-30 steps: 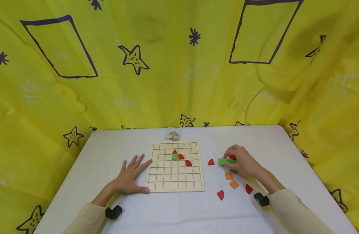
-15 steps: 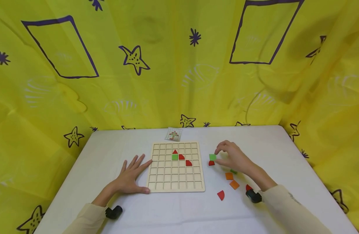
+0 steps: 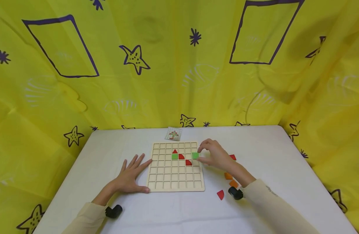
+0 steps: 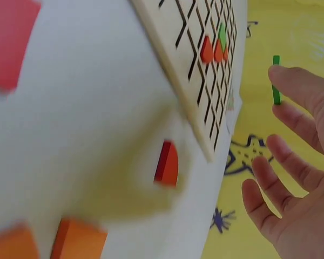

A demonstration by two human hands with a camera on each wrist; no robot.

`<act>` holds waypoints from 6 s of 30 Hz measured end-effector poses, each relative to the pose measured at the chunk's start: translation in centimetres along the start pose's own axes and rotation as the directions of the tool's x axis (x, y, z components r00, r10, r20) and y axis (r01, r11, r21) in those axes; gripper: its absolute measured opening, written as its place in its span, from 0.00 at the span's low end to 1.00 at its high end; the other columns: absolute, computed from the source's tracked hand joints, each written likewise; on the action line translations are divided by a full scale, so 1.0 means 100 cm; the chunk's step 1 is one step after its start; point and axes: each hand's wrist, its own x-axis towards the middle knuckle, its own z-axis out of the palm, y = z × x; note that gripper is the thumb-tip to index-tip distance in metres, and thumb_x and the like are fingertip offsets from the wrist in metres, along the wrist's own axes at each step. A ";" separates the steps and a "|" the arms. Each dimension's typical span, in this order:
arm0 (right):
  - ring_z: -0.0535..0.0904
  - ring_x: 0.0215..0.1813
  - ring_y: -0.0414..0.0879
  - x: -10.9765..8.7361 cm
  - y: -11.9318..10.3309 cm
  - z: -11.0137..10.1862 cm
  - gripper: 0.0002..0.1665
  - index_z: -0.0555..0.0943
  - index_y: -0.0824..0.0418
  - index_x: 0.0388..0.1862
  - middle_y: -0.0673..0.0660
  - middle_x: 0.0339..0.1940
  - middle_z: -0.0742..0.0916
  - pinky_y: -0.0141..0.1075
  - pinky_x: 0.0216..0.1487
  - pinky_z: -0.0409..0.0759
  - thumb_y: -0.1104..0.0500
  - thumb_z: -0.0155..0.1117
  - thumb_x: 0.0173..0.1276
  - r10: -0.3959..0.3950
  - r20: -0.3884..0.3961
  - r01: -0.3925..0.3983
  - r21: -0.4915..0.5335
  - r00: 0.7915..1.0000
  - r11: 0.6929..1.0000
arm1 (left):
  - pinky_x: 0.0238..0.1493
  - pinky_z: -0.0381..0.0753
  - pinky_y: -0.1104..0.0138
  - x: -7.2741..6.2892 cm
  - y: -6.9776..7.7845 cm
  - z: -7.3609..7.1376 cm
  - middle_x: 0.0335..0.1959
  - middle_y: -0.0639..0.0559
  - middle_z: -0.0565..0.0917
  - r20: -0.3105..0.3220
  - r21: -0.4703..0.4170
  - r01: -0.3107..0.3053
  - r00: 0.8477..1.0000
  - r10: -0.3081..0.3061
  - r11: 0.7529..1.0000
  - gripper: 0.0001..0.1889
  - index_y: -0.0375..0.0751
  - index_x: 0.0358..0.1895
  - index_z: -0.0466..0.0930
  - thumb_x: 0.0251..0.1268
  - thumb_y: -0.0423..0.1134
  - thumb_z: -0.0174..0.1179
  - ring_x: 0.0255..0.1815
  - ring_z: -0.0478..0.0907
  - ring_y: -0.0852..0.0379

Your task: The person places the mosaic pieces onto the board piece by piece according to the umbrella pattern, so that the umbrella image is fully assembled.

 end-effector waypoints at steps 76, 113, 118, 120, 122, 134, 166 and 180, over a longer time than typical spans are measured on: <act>0.74 0.46 0.53 0.028 -0.043 0.091 0.11 0.90 0.56 0.39 0.56 0.48 0.85 0.45 0.45 0.76 0.55 0.82 0.58 0.136 -0.060 -0.143 -0.119 0.989 0.983 | 0.73 0.30 0.28 0.001 -0.001 0.000 0.84 0.37 0.47 0.011 0.015 0.013 1.000 -0.013 1.000 0.60 0.52 0.82 0.57 0.46 0.70 0.74 0.83 0.37 0.31; 0.80 0.54 0.57 -0.037 -0.003 -0.001 0.27 0.83 0.61 0.60 0.59 0.58 0.81 0.53 0.53 0.82 0.59 0.79 0.63 0.041 0.024 -0.040 -0.062 0.999 0.997 | 0.73 0.29 0.29 0.003 -0.001 0.003 0.84 0.38 0.47 0.010 0.021 0.031 0.999 -0.031 0.999 0.59 0.54 0.82 0.58 0.45 0.71 0.73 0.84 0.37 0.32; 0.81 0.48 0.56 -0.057 0.012 -0.020 0.27 0.83 0.61 0.60 0.59 0.55 0.83 0.52 0.48 0.84 0.60 0.79 0.62 0.037 -0.023 -0.038 -0.059 0.999 0.998 | 0.73 0.30 0.29 0.002 -0.001 0.003 0.84 0.38 0.47 0.009 0.025 0.032 0.999 -0.032 0.999 0.59 0.54 0.82 0.58 0.45 0.72 0.73 0.84 0.37 0.32; 0.81 0.47 0.55 -0.065 0.016 -0.025 0.27 0.83 0.61 0.59 0.60 0.54 0.83 0.49 0.45 0.85 0.60 0.80 0.60 0.033 -0.051 -0.037 -0.076 0.998 0.996 | 0.73 0.29 0.29 0.002 -0.002 0.005 0.84 0.38 0.47 -0.001 0.010 0.028 1.000 -0.028 1.000 0.60 0.55 0.82 0.58 0.44 0.73 0.73 0.84 0.36 0.32; 0.81 0.46 0.55 -0.073 0.021 -0.030 0.28 0.83 0.61 0.58 0.60 0.53 0.84 0.46 0.43 0.85 0.61 0.81 0.59 0.026 -0.081 -0.033 -0.091 0.996 0.995 | 0.73 0.29 0.29 0.002 -0.005 0.008 0.84 0.38 0.48 -0.023 -0.002 0.017 1.000 -0.017 1.000 0.60 0.55 0.82 0.59 0.43 0.74 0.72 0.84 0.37 0.32; 0.83 0.47 0.59 -0.105 0.044 -0.038 0.27 0.84 0.62 0.58 0.63 0.52 0.85 0.37 0.39 0.83 0.59 0.81 0.59 0.180 -0.165 -0.192 -0.059 0.970 0.980 | 0.73 0.27 0.30 0.002 -0.009 0.011 0.84 0.38 0.49 -0.052 -0.018 -0.005 0.999 0.004 1.000 0.61 0.55 0.82 0.59 0.42 0.75 0.72 0.84 0.37 0.32; 0.69 0.57 0.77 -0.117 0.068 -0.023 0.15 0.89 0.64 0.45 0.76 0.55 0.81 0.68 0.49 0.69 0.61 0.79 0.60 0.314 -0.177 -0.334 -0.095 0.933 0.938 | 0.72 0.30 0.28 0.001 -0.008 0.009 0.83 0.35 0.50 -0.057 -0.020 -0.034 0.998 0.033 0.999 0.60 0.54 0.81 0.59 0.44 0.76 0.71 0.83 0.39 0.30; 0.81 0.53 0.64 -0.111 0.059 -0.038 0.14 0.87 0.62 0.51 0.64 0.54 0.85 0.57 0.51 0.82 0.63 0.73 0.66 0.290 -0.118 -0.297 -0.043 0.950 0.954 | 0.73 0.27 0.30 0.002 -0.003 0.005 0.85 0.40 0.45 0.021 0.002 0.023 1.000 -0.023 1.000 0.59 0.56 0.82 0.57 0.46 0.72 0.73 0.84 0.34 0.34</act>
